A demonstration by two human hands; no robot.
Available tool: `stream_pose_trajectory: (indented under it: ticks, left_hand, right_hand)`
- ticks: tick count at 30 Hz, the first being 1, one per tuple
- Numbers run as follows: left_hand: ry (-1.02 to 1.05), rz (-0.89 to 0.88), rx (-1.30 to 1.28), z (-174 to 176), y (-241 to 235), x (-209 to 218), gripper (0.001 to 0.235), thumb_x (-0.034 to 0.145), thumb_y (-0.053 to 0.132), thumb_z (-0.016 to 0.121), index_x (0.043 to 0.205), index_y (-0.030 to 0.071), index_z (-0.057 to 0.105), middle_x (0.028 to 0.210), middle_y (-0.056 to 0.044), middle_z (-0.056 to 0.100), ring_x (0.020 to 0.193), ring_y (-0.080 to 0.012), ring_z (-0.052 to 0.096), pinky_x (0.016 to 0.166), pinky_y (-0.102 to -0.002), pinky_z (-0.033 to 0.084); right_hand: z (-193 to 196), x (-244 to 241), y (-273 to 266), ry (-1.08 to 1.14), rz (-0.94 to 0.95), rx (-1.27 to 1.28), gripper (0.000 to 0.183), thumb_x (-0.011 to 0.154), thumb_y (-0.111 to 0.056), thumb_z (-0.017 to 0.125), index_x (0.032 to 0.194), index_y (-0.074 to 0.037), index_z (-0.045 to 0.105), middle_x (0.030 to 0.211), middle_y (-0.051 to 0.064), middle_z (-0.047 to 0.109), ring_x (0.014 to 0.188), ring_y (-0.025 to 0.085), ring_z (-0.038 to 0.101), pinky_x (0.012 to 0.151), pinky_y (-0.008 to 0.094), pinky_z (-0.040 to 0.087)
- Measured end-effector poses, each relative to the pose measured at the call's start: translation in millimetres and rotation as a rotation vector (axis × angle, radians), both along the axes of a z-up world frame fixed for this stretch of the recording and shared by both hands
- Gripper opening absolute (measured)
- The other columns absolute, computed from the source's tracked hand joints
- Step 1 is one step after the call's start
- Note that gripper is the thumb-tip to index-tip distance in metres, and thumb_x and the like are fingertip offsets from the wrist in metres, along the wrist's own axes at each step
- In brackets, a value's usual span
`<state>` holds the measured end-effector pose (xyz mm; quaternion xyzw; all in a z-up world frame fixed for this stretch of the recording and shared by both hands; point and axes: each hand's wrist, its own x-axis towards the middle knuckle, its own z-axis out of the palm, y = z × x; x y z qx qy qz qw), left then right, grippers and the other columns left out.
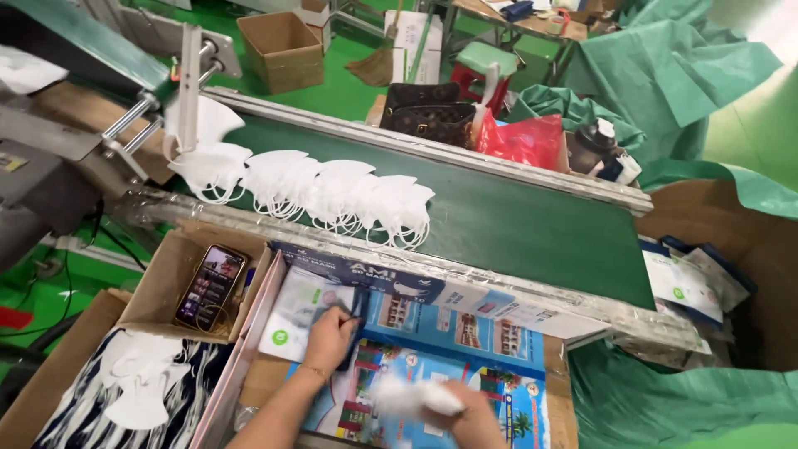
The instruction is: Packaging disposable face masks into plastic bags and placing them on a conveyor belt.
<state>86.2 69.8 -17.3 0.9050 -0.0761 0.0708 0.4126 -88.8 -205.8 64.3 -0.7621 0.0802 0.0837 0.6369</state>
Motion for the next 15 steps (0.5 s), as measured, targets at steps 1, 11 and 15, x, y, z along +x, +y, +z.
stream_pose_trajectory:
  ticks: [1, 11, 15]
  left_hand:
    - [-0.035, -0.039, -0.155, 3.9, -0.4, 2.7, 0.021, 0.090, 0.026, 0.069, 0.087, 0.006, 0.066, 0.081, -0.015, 0.067, 0.076, -0.0354, 0.066, 0.071, -0.045, 0.053]
    - [-0.431, -0.464, -0.406, 131.4, -38.8, -56.9, 0.036, 0.074, 0.026, 0.083, 0.095, 0.002, 0.066, 0.084, -0.012, 0.062, 0.078, -0.0277, 0.064, 0.067, -0.035, 0.051]
    - [-0.477, -0.524, -0.494, 148.1, -42.3, -72.5, 0.035, 0.076, 0.023, 0.085, 0.098, 0.001, 0.068, 0.082, -0.011, 0.063, 0.072, -0.0249, 0.064, 0.062, -0.034, 0.051]
  right_hand:
    - [7.7, 5.7, 6.2, -0.037, 0.252, -0.214, 0.035, 0.078, -0.014, 0.090, 0.111, -0.008, 0.078, 0.098, 0.005, 0.082, 0.092, 0.016, 0.076, 0.086, 0.033, 0.060]
    - [-12.4, 36.4, 66.7, -0.149, -0.354, 0.159, 0.042, 0.074, -0.009, 0.090, 0.109, -0.002, 0.068, 0.099, 0.008, 0.077, 0.092, 0.016, 0.071, 0.085, 0.032, 0.056]
    - [25.3, 29.1, 68.1, -0.085, -0.390, 0.169, 0.037, 0.076, -0.012, 0.082, 0.111, -0.008, 0.070, 0.099, 0.004, 0.077, 0.090, 0.014, 0.071, 0.082, 0.031, 0.056]
